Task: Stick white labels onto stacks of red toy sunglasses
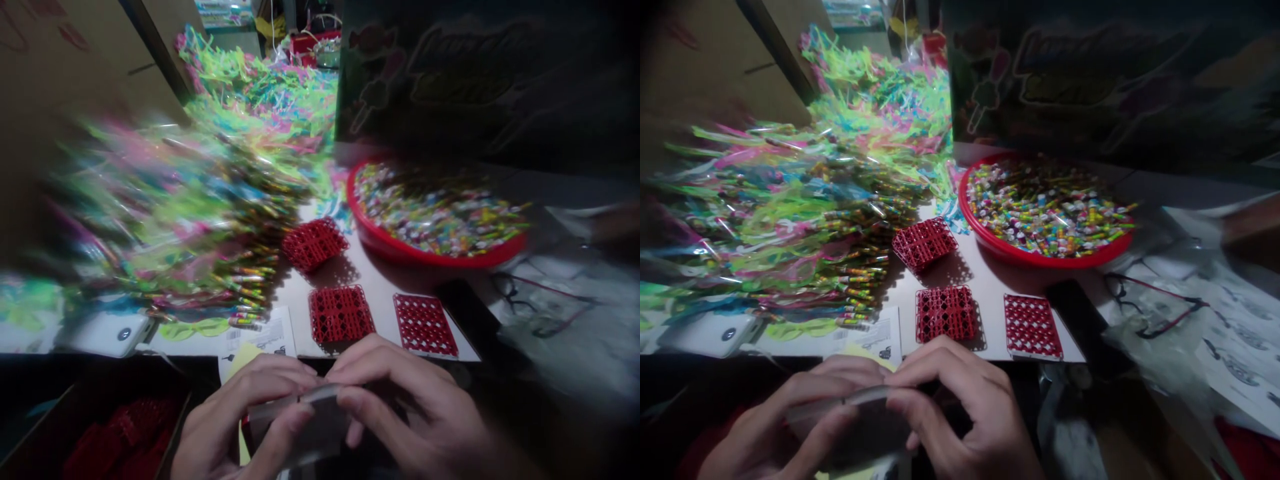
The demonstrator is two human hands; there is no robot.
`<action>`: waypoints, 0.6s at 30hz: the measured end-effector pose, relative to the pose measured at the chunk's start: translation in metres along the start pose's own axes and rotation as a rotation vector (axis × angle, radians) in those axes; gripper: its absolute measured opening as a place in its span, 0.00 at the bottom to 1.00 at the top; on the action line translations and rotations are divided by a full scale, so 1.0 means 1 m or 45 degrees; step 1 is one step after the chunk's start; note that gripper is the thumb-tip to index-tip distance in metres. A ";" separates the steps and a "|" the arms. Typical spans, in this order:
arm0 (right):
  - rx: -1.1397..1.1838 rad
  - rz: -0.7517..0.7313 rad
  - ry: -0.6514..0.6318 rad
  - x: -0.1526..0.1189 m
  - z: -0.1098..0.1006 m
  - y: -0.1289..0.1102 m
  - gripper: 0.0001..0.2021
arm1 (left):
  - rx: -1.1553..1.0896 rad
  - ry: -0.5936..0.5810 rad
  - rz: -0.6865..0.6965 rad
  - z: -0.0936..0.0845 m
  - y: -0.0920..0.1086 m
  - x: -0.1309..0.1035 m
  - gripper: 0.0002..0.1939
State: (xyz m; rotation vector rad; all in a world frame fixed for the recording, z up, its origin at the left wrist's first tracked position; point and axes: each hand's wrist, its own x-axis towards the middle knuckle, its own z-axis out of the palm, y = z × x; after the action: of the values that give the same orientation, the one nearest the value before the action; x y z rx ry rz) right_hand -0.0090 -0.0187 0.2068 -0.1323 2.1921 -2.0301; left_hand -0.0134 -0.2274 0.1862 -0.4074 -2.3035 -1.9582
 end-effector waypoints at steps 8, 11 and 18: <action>-0.300 -0.287 0.117 0.002 -0.012 0.004 0.10 | 0.345 -0.197 0.121 -0.011 -0.006 0.002 0.17; -0.549 -0.460 0.189 0.002 -0.017 0.011 0.13 | 0.576 -0.097 0.076 -0.010 -0.007 0.001 0.16; -0.550 -0.707 0.189 0.011 -0.021 0.011 0.12 | 0.476 0.076 0.061 -0.003 -0.006 -0.008 0.16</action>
State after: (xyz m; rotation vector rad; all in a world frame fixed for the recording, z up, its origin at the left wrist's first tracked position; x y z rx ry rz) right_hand -0.0227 0.0013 0.1967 -0.7344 2.9140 -1.7845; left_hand -0.0074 -0.2329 0.1786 -0.3580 -2.5176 -1.4494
